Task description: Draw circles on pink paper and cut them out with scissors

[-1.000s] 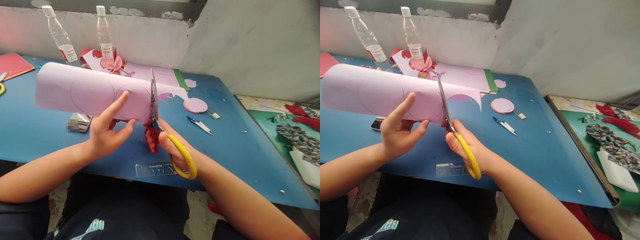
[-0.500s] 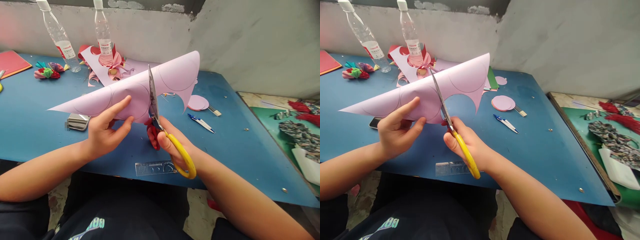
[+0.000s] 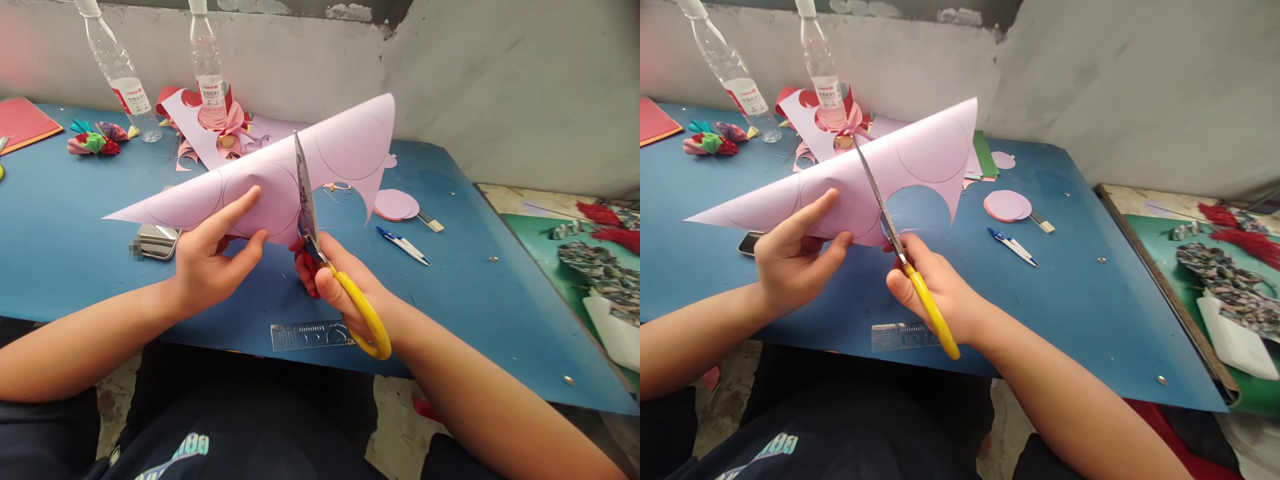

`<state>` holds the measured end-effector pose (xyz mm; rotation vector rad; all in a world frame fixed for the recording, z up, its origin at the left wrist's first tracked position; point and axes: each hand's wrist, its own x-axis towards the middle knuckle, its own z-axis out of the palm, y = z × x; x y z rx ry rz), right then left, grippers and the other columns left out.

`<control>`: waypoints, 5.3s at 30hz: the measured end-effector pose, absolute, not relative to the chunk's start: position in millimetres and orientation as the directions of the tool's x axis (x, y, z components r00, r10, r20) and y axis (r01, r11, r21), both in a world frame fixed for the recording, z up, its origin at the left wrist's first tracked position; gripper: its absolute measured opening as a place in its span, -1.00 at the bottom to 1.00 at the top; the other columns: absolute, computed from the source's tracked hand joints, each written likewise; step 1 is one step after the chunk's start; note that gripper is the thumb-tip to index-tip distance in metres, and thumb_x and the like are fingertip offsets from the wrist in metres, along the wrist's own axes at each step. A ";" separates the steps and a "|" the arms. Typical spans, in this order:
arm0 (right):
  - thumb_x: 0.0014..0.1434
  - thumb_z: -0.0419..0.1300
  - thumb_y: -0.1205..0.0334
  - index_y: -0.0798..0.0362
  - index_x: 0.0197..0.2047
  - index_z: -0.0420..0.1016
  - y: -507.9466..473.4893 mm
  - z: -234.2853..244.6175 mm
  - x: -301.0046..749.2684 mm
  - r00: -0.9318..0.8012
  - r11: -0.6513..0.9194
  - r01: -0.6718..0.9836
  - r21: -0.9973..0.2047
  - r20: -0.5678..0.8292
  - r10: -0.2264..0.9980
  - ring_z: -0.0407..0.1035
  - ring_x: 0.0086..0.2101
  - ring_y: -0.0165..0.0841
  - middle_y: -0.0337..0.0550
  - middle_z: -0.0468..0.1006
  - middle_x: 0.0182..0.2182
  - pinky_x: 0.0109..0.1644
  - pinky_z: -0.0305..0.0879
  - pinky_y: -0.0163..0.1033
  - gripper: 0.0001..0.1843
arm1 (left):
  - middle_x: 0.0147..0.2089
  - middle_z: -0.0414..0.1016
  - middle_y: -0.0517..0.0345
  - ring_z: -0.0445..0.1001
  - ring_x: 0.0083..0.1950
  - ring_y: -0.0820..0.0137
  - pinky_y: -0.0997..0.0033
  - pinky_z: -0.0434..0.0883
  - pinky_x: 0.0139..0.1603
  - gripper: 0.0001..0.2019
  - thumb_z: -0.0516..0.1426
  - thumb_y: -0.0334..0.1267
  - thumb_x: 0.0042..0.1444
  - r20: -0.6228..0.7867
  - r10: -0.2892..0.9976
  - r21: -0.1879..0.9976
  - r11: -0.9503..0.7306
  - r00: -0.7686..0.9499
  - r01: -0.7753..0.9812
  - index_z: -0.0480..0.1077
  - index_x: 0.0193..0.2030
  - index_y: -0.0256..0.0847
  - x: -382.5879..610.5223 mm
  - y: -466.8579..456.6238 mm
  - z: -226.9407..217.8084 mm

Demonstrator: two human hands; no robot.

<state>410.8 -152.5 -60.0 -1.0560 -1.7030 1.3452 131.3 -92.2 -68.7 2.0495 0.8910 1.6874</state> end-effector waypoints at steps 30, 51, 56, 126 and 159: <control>0.48 0.26 -0.94 -0.16 0.12 0.50 -155.4 -61.7 389.9 -0.342 0.192 0.145 -0.971 0.133 0.930 0.34 -0.36 -0.23 -0.27 0.51 -0.30 -0.34 0.30 -0.12 -0.06 | 0.22 0.97 0.09 0.66 -0.31 0.51 0.58 0.77 -0.09 -0.37 0.44 -0.25 0.66 0.903 0.409 0.347 -0.876 0.135 0.335 0.63 0.79 0.06 133.3 -93.5 -73.3; 0.49 0.25 -0.94 -0.16 0.11 0.49 -161.7 -64.2 378.9 -0.319 0.158 0.078 -0.984 0.126 0.939 0.32 -0.32 -0.20 -0.25 0.46 -0.27 -0.29 0.31 -0.08 -0.06 | 0.47 0.93 -0.01 0.99 0.14 0.29 0.47 0.90 0.39 -0.40 0.43 -0.35 0.64 0.859 0.494 0.427 -0.838 0.138 0.339 0.66 0.74 -0.12 131.9 -103.5 -70.2; 0.49 0.22 -0.95 -0.18 0.07 0.46 -162.0 -66.2 378.5 -0.312 0.155 0.095 -0.983 0.118 0.943 0.31 -0.33 -0.21 -0.25 0.46 -0.27 -0.29 0.37 -0.07 -0.07 | 0.47 0.93 0.00 0.99 0.11 0.27 0.42 0.94 0.35 -0.44 0.42 -0.18 0.71 0.845 0.516 0.440 -0.819 0.139 0.368 0.64 0.75 -0.07 132.0 -100.7 -75.0; 0.56 0.19 -0.91 -0.10 0.13 0.50 -158.7 -55.5 380.2 -0.284 0.310 0.179 -0.934 0.252 0.925 0.40 -0.43 -0.29 -0.31 0.54 -0.38 -0.35 0.35 -0.17 -0.05 | 0.55 0.89 0.03 1.00 0.05 0.19 0.41 0.98 -0.10 -0.28 0.53 -0.13 0.61 0.853 0.519 0.481 -0.826 0.060 0.294 0.60 0.82 0.14 133.6 -106.2 -67.6; 0.61 0.17 -0.86 -0.07 0.20 0.56 -159.6 -53.1 386.5 -0.310 0.350 0.220 -0.910 0.275 0.910 0.40 -0.43 -0.28 -0.30 0.53 -0.37 -0.35 0.40 -0.18 -0.07 | 0.54 0.83 -0.07 0.89 0.48 -0.10 0.07 1.00 0.33 -0.22 0.48 -0.08 0.58 0.912 0.401 0.370 -0.894 0.085 0.251 0.53 0.86 0.05 128.5 -85.5 -75.5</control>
